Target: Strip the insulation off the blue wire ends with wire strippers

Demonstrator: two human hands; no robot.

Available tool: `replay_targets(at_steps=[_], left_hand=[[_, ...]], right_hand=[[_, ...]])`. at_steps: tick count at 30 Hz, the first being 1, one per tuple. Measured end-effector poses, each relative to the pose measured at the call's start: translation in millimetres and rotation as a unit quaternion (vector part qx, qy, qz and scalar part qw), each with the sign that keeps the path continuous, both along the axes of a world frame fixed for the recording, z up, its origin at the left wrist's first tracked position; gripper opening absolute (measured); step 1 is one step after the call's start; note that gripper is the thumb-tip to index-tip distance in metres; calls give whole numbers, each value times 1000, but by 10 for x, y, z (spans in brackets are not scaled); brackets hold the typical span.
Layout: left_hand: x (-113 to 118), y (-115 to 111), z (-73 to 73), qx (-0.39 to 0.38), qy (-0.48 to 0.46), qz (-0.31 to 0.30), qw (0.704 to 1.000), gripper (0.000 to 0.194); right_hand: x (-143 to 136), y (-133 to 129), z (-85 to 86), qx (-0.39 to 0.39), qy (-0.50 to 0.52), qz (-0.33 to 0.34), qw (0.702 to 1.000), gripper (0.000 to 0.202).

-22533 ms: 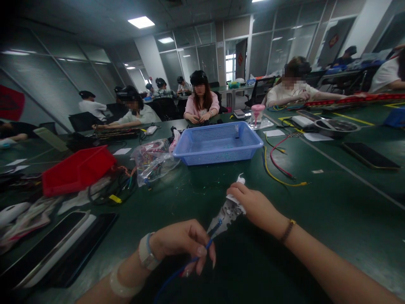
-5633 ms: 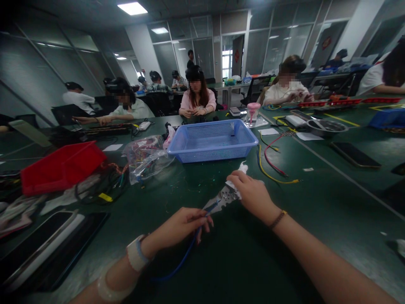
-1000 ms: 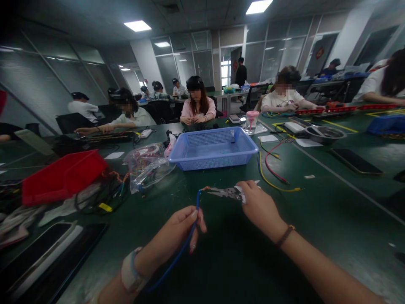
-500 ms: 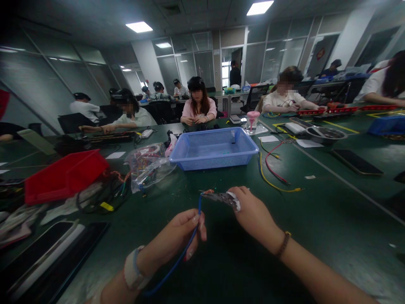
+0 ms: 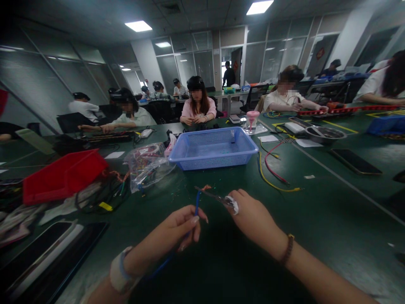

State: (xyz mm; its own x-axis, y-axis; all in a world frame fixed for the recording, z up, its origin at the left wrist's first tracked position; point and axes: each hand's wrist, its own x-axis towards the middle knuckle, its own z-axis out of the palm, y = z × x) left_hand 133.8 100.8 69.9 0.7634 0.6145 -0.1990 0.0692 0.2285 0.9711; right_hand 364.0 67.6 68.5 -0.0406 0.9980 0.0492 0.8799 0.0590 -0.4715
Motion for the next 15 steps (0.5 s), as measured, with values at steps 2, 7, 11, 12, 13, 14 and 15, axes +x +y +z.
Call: replay_targets(at_steps=[2, 7, 11, 12, 13, 14, 15], left_hand=[[-29, 10, 49, 41, 41, 7, 998, 24], [-39, 8, 70, 147, 106, 33, 983, 25], [-23, 2, 55, 252, 134, 60, 957, 25], [-21, 6, 49, 268, 140, 60, 951, 26], [-21, 13, 41, 279, 146, 59, 947, 26], [-23, 23, 30, 286, 150, 59, 944, 26], [-26, 34, 16, 292, 153, 61, 942, 26]], right_hand=[[-4, -11, 19, -16, 16, 4, 1000, 21], [-26, -57, 55, -93, 94, 39, 991, 22], [-42, -99, 128, -161, 151, 89, 971, 25], [-44, -106, 147, -181, 162, 98, 965, 26], [-44, -112, 160, -203, 174, 102, 958, 26], [-44, -115, 166, -228, 187, 104, 950, 27], [-42, -116, 163, -252, 201, 105, 941, 27]])
